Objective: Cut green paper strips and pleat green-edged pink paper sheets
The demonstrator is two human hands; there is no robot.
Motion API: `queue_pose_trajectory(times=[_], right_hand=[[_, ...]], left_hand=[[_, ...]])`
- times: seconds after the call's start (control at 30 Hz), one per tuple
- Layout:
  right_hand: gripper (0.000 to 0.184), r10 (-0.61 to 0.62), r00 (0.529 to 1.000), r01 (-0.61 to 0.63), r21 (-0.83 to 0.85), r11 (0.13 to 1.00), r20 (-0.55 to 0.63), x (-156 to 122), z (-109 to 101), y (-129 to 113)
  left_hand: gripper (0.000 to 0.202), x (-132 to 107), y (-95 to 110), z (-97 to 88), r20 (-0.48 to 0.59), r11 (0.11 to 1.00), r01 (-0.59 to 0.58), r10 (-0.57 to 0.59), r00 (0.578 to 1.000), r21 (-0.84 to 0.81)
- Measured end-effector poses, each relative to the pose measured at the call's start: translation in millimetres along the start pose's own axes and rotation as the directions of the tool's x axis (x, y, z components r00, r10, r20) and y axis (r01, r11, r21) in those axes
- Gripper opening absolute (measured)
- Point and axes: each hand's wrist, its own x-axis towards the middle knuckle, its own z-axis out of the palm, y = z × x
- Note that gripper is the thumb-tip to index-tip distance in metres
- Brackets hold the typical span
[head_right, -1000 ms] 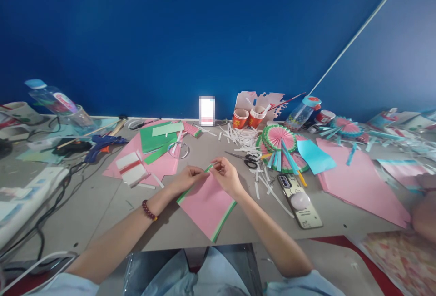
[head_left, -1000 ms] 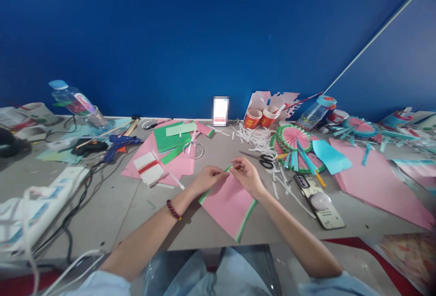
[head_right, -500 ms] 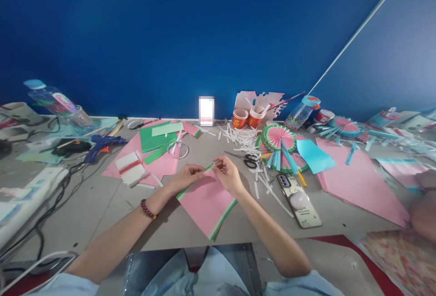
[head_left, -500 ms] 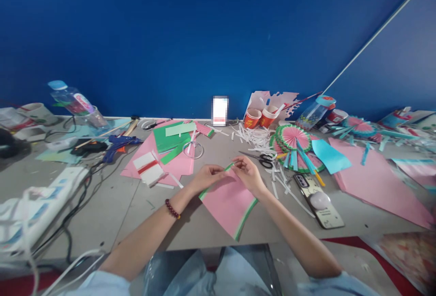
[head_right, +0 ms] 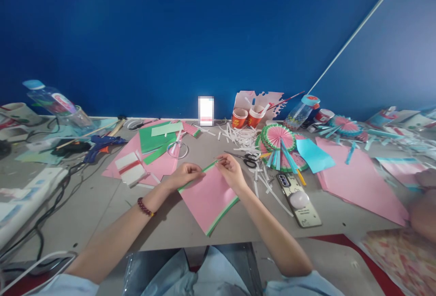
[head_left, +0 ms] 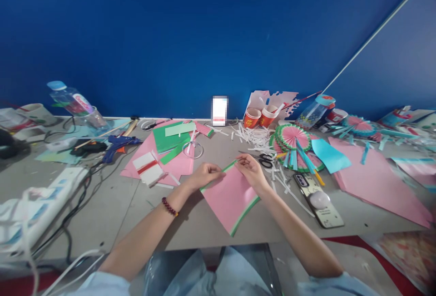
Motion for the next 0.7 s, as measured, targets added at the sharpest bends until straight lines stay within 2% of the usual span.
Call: queue_pose_trajectory(times=[0.13,0.23,0.33,0.47,0.57,0.7], right_hand=[[0.034,0.065,0.997,-0.068,0.072,0.995,0.049,-2.0,-2.3,-5.4],[0.036,0.119,0.986,-0.134,0.129,0.983,0.119,-2.6,-3.6,-9.7],[0.039,0.123,0.980,-0.147,0.160,0.976,0.156,-2.6,-3.9,-12.4],[0.040,0.073,0.993,-0.086,0.152,0.985,0.094,-3.3,-4.3,-12.8],[0.040,0.050,0.997,-0.059,0.142,0.988,0.060,-4.5,-5.5,-14.3],[0.037,0.062,0.994,-0.074,0.149,0.986,0.085,-6.6,-7.1,-19.0]], left_hand=[[0.043,-1.6,2.7,-1.5,0.103,0.993,0.007,0.006,0.995,-0.117],[0.043,-4.7,5.4,-2.8,0.164,0.970,0.067,-0.028,0.986,-0.235],[0.044,-10.0,9.1,-4.6,0.200,0.930,0.115,-0.046,0.979,-0.348],[0.047,-16.8,15.0,-5.9,0.175,0.895,0.123,-0.052,0.983,-0.428],[0.039,-17.9,17.5,-5.6,0.129,0.907,0.117,-0.070,0.989,-0.403],[0.030,-14.3,15.4,-5.5,0.068,0.925,0.086,-0.065,0.996,-0.371]])
